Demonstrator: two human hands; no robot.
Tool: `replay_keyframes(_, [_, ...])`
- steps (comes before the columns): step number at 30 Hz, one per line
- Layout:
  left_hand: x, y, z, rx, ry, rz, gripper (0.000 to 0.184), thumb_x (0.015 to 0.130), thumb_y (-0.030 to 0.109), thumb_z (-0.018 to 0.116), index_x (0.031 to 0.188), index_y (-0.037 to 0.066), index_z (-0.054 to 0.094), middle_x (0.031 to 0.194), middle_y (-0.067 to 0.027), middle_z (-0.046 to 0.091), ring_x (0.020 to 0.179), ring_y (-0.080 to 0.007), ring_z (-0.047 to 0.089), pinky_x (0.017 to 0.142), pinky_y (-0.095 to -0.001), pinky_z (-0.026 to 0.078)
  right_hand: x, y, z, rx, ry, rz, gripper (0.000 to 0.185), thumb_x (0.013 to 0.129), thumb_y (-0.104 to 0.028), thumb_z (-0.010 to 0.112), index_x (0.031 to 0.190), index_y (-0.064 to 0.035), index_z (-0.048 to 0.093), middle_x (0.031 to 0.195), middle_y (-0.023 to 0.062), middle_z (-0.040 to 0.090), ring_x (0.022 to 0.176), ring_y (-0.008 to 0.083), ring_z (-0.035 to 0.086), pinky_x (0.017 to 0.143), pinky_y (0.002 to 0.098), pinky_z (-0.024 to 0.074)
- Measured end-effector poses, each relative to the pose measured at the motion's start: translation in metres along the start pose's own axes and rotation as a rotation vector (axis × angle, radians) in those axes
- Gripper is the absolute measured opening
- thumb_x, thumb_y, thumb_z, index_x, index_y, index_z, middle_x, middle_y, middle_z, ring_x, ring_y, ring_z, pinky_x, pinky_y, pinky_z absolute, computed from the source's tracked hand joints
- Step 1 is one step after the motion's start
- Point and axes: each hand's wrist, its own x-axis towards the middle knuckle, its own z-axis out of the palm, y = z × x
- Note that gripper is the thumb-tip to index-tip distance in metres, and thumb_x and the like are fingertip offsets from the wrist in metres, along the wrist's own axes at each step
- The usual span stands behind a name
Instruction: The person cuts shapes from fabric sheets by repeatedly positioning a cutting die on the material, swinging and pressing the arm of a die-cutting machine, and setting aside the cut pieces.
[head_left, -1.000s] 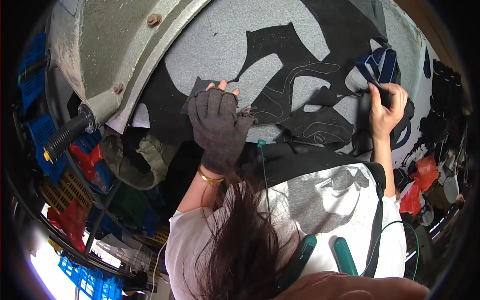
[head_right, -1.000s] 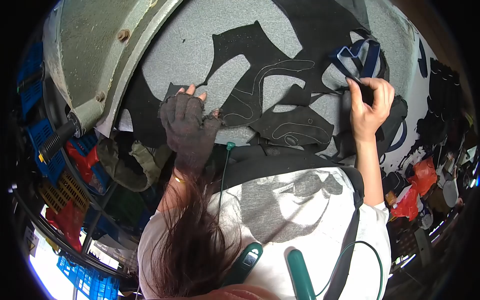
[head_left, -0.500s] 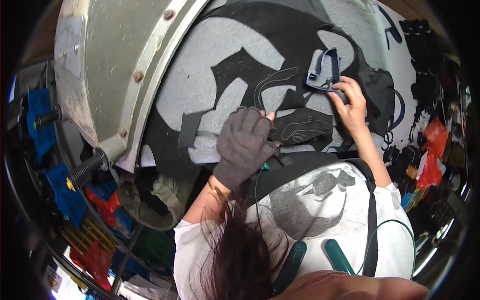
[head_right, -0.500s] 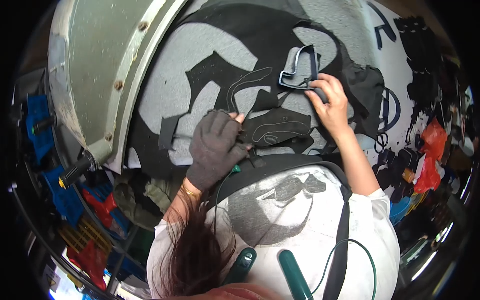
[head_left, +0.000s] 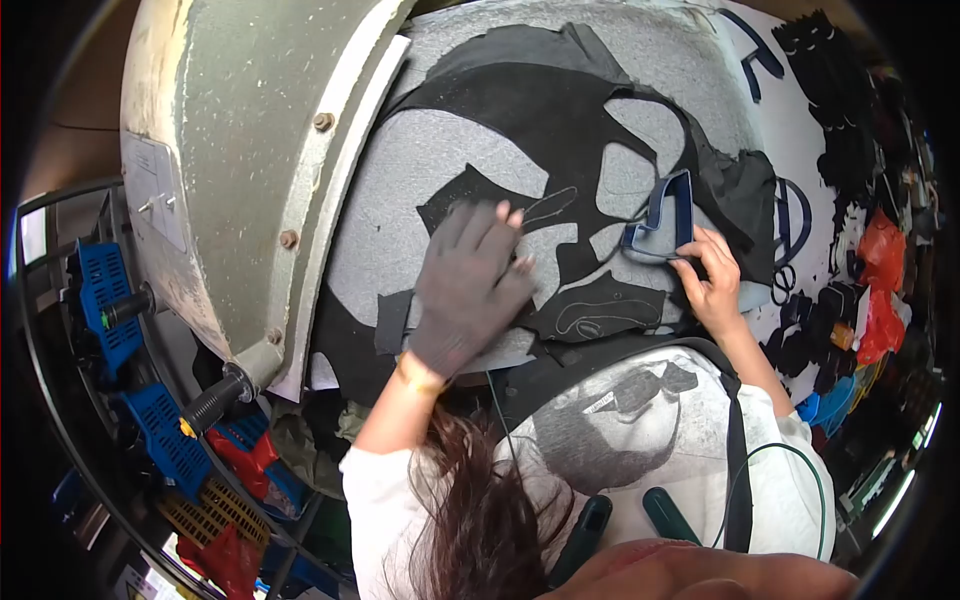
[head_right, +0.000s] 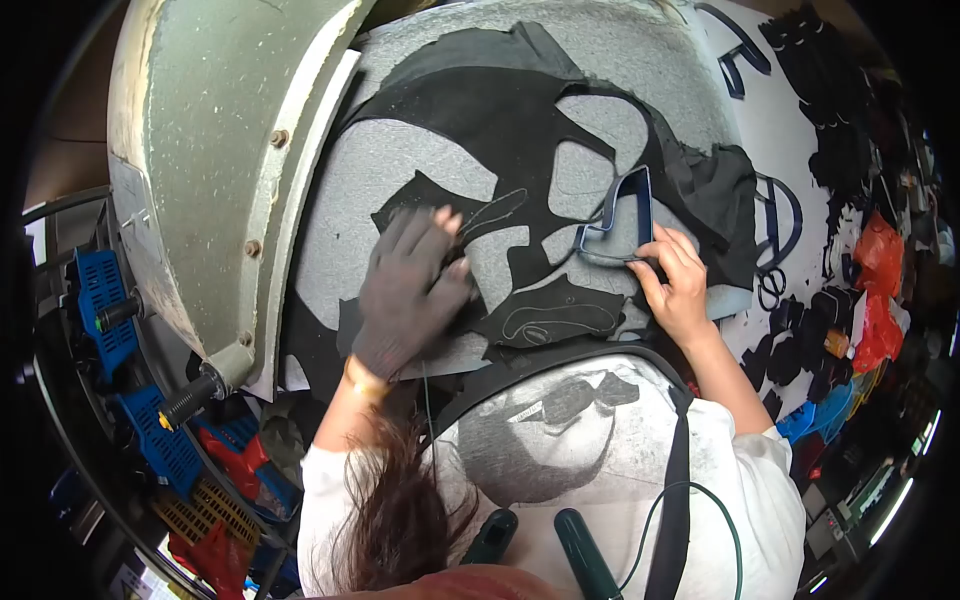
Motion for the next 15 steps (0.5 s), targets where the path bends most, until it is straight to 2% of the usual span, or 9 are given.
replay_keyframes(1, [0.016, -0.003, 0.003, 0.115, 0.086, 0.065, 0.040, 0.077, 0.018, 0.063, 0.112, 0.000, 0.059, 0.111, -0.0161, 0.059, 0.107, -0.0320, 0.055, 0.092, -0.0403, 0.044, 0.006, -0.003, 0.003, 0.054, 0.005, -0.013, 0.016, 0.073, -0.003, 0.072, 0.085, -0.0003, 0.062, 0.116, 0.0237, 0.062, 0.103, 0.0382, 0.060, 0.087, 0.0405, 0.0471])
replay_keyframes(4, [0.064, -0.030, 0.027, 0.308, 0.135, 0.167, 0.046, 0.079, 0.026, 0.061, 0.119, 0.002, 0.058, 0.121, -0.0164, 0.057, 0.115, -0.0316, 0.053, 0.096, -0.0419, 0.041, 0.057, -0.016, 0.008, 0.102, -0.047, -0.177, 0.018, 0.073, -0.003, 0.071, 0.086, 0.0005, 0.061, 0.118, 0.0221, 0.062, 0.100, 0.0363, 0.060, 0.086, 0.0393, 0.0477])
replay_keyframes(6, [0.086, -0.048, 0.047, 0.600, 0.147, -0.020, 0.059, 0.078, 0.033, 0.063, 0.128, 0.003, 0.053, 0.132, -0.0159, 0.053, 0.124, -0.0311, 0.048, 0.099, -0.0456, 0.039, 0.090, -0.004, 0.009, 0.104, -0.118, -0.298, 0.020, 0.073, -0.002, 0.070, 0.090, 0.0000, 0.059, 0.119, 0.0192, 0.062, 0.098, 0.0348, 0.059, 0.086, 0.0397, 0.0479])
replay_keyframes(7, [0.091, -0.062, 0.044, 0.607, 0.155, -0.025, 0.059, 0.078, 0.033, 0.063, 0.128, 0.003, 0.053, 0.132, -0.0159, 0.053, 0.124, -0.0311, 0.048, 0.099, -0.0456, 0.039, 0.113, -0.005, 0.012, 0.145, -0.252, -0.288, 0.021, 0.074, -0.001, 0.069, 0.093, -0.0007, 0.058, 0.121, 0.0170, 0.061, 0.101, 0.0330, 0.058, 0.087, 0.0394, 0.0475])
replay_keyframes(9, [0.093, -0.088, 0.031, 0.708, 0.207, -0.210, 0.070, 0.075, 0.038, 0.066, 0.133, 0.004, 0.049, 0.139, -0.0149, 0.049, 0.129, -0.0311, 0.045, 0.099, -0.0481, 0.037, 0.156, -0.007, 0.022, 0.168, -0.336, -0.423, 0.020, 0.076, 0.000, 0.067, 0.094, -0.0023, 0.058, 0.118, 0.0143, 0.062, 0.104, 0.0306, 0.056, 0.090, 0.0384, 0.0465])
replay_keyframes(11, [0.086, -0.109, 0.024, 0.666, 0.243, -0.220, 0.072, 0.075, 0.039, 0.067, 0.135, 0.004, 0.047, 0.139, -0.0148, 0.048, 0.127, -0.0299, 0.047, 0.097, -0.0459, 0.041, 0.194, -0.014, 0.036, 0.253, -0.484, -0.368, 0.019, 0.077, 0.001, 0.065, 0.094, -0.0034, 0.058, 0.114, 0.0118, 0.062, 0.106, 0.0291, 0.055, 0.093, 0.0382, 0.0458])
replay_keyframes(13, [0.084, -0.108, 0.023, 0.617, 0.253, -0.217, 0.073, 0.075, 0.038, 0.067, 0.136, 0.004, 0.046, 0.141, -0.0151, 0.047, 0.125, -0.0284, 0.049, 0.092, -0.0421, 0.045, 0.217, -0.013, 0.044, 0.204, -0.452, -0.479, 0.016, 0.081, 0.000, 0.062, 0.096, -0.0036, 0.058, 0.108, 0.0103, 0.063, 0.105, 0.0288, 0.057, 0.092, 0.0379, 0.0463])
replay_keyframes(14, [0.082, -0.106, 0.016, 0.536, 0.269, -0.269, 0.064, 0.076, 0.031, 0.067, 0.132, 0.004, 0.050, 0.136, -0.0159, 0.051, 0.120, -0.0282, 0.053, 0.090, -0.0411, 0.047, 0.222, -0.012, 0.057, 0.226, -0.341, -0.435, 0.014, 0.084, -0.002, 0.060, 0.098, -0.0041, 0.059, 0.107, 0.0107, 0.063, 0.103, 0.0290, 0.058, 0.091, 0.0377, 0.0467])
replay_keyframes(15, [0.076, -0.103, 0.007, 0.536, 0.274, -0.275, 0.064, 0.076, 0.031, 0.067, 0.132, 0.004, 0.050, 0.136, -0.0159, 0.051, 0.120, -0.0282, 0.053, 0.090, -0.0411, 0.047, 0.225, -0.012, 0.067, 0.246, -0.231, -0.391, 0.012, 0.087, -0.005, 0.059, 0.099, -0.0046, 0.060, 0.105, 0.0111, 0.064, 0.101, 0.0293, 0.058, 0.090, 0.0374, 0.0471])
